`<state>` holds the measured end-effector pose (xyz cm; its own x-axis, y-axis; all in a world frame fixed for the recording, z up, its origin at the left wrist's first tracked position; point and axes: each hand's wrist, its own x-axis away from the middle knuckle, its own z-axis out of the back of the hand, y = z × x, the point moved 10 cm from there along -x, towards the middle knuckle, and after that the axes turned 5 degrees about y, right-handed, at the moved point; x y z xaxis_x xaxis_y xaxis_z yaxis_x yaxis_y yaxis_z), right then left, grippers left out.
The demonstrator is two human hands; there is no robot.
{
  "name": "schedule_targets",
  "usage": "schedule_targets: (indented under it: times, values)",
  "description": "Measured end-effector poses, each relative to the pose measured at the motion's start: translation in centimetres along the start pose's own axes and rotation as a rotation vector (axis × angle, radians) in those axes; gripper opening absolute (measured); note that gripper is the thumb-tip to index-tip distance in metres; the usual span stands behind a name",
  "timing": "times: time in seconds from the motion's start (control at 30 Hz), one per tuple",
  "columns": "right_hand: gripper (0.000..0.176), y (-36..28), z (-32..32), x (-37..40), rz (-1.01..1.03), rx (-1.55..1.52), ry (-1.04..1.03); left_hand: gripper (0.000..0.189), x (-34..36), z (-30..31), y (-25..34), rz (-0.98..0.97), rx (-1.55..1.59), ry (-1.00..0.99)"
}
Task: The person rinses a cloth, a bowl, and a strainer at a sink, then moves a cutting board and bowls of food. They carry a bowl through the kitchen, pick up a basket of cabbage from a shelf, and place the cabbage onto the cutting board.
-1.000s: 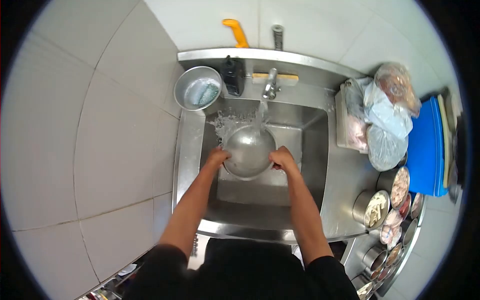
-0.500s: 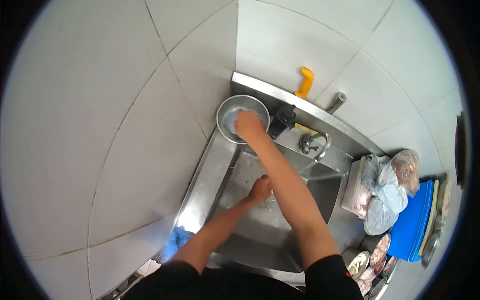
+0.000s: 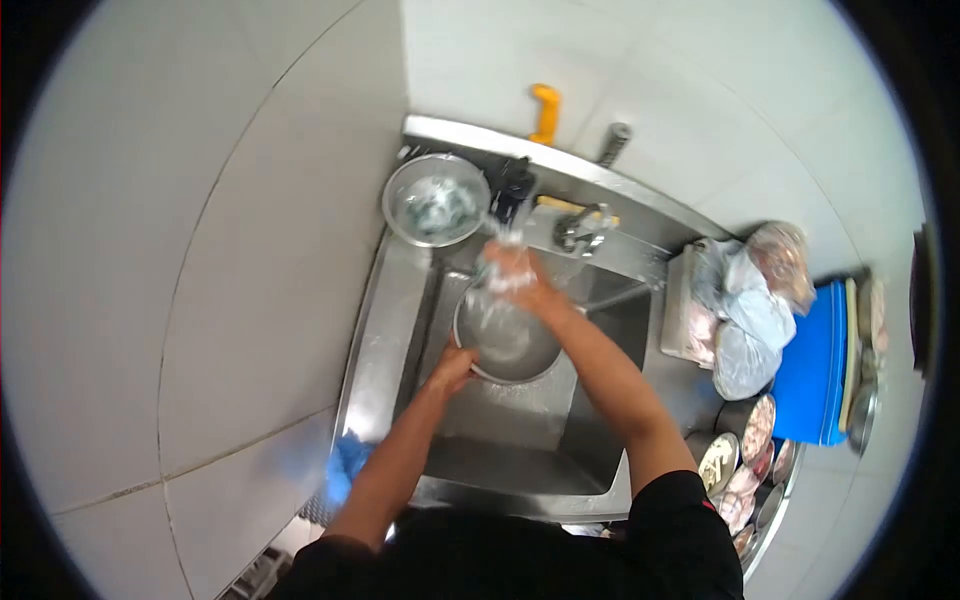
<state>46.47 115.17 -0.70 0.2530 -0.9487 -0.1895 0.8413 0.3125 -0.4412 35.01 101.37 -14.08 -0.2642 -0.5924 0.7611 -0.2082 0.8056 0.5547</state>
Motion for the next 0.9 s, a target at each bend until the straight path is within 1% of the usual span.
schedule_targets:
  times: [0.03, 0.1, 0.13, 0.17, 0.2, 0.23, 0.27, 0.3, 0.33, 0.37, 0.4, 0.43, 0.47, 0.5, 0.53, 0.57, 0.63, 0.67, 0.7, 0.73, 0.77, 0.8, 0.83, 0.87, 0.9]
  values:
    - [0.040, -0.8, -0.2, 0.7, -0.117, 0.019, -0.159, 0.072, -0.1, -0.9, 1.0, -0.047, -0.049, -0.007]
    - [0.043, -4.2, 0.9, 2.7, 0.212, 0.278, -0.106, 0.076, -0.1, -2.0, 2.1, -0.234, -0.218, -0.093]
    - [0.044, -1.3, -0.6, 3.7, 0.245, 0.259, 0.027, 0.080, 0.0, -2.3, 2.6, -0.326, -0.297, -0.134]
    - [0.045, 2.0, -1.8, 4.0, 0.290, 0.250, 0.164, 0.080, 0.0, -2.8, 3.1, -0.336, -0.324, -0.154]
    - [0.045, 6.0, 0.1, 4.5, -0.232, 0.085, -0.004, 0.084, 0.8, -2.4, 4.6, -0.499, -0.267, -0.116]
    - [0.045, 8.4, 0.8, 8.2, -0.748, -0.103, -0.185, 0.088, 2.1, -2.0, 5.9, -0.653, -0.205, -0.071]
    - [0.048, 11.3, -1.3, 11.8, -0.964, -0.207, -0.007, 0.090, 2.2, -2.4, 5.4, -0.618, -0.114, -0.061]
    - [0.052, 13.6, -5.2, 16.8, -1.173, -0.309, 0.174, 0.093, 2.5, -2.8, 5.0, -0.585, -0.022, -0.050]
    - [0.050, 12.0, -8.8, 20.0, -1.237, -0.408, 0.295, 0.092, 2.3, -2.8, 5.1, -0.707, 0.031, 0.031]
    - [0.052, 9.9, -12.1, 22.1, -1.279, -0.450, 0.360, 0.091, 1.8, -2.4, 5.2, -0.830, 0.086, 0.111]
    - [0.054, 7.9, -15.4, 24.3, -1.319, -0.491, 0.429, 0.089, 0.8, -1.5, 4.3, -0.925, -0.084, 0.159]
    - [0.059, 6.8, -17.3, 25.7, -1.348, -0.478, 0.426, 0.089, -1.2, 0.7, 1.8, -0.834, -0.096, 0.195]
    - [0.062, 5.8, -13.4, 24.8, -1.312, -0.490, 0.114, 0.089, -3.2, 2.8, -0.8, -0.743, -0.107, 0.228]
    - [0.066, 3.9, -8.5, 23.7, -1.219, -0.492, -0.185, 0.083, -3.7, 3.4, -1.2, -0.700, -0.113, 0.226]
    - [0.066, 4.7, -4.9, 21.5, -1.135, -0.383, -0.048, 0.078, -3.2, 3.2, -0.6, -0.670, -0.092, 0.207]
    - [0.065, 4.8, -2.5, 21.2, -1.076, -0.267, 0.075, 0.074, -2.7, 2.6, -0.4, -0.641, -0.080, 0.173]
    - [0.068, 5.4, -5.0, 16.7, -0.678, 0.104, 0.121, 0.067, -2.1, 0.1, 0.1, -0.594, -0.056, 0.070]
    - [0.075, 5.0, -5.8, 15.1, -0.714, -0.086, -0.171, 0.066, -1.9, -1.2, 0.2, -0.584, -0.041, 0.017]
    - [0.078, 4.7, -7.0, 13.5, -0.592, -0.175, 0.059, 0.065, -1.5, -2.5, 0.3, -0.582, -0.018, -0.034]
    - [0.085, 4.2, -8.3, 12.4, -0.575, -0.375, 0.220, 0.066, -1.2, -3.5, 0.4, -0.582, -0.001, -0.074]
    - [0.081, 3.3, -8.3, 11.6, -0.544, -0.414, 0.269, 0.067, -1.2, -3.8, 0.7, -0.569, 0.028, -0.103]
    - [0.077, 2.1, -8.5, 11.0, -0.513, -0.456, 0.304, 0.064, -1.8, -3.2, 1.3, -0.547, 0.020, -0.077]
    - [0.060, 0.8, -8.4, 10.8, -0.428, -0.433, 0.396, 0.060, -2.2, -2.3, 2.3, -0.517, 0.022, -0.042]
    - [0.052, 0.7, -8.9, 11.5, -0.341, -0.466, 0.284, 0.057, -2.0, -1.4, 3.4, -0.474, 0.020, -0.022]
    - [0.048, 1.1, -8.9, 12.3, -0.312, -0.480, 0.226, 0.054, -0.5, -1.0, 4.0, -0.422, 0.022, -0.006]
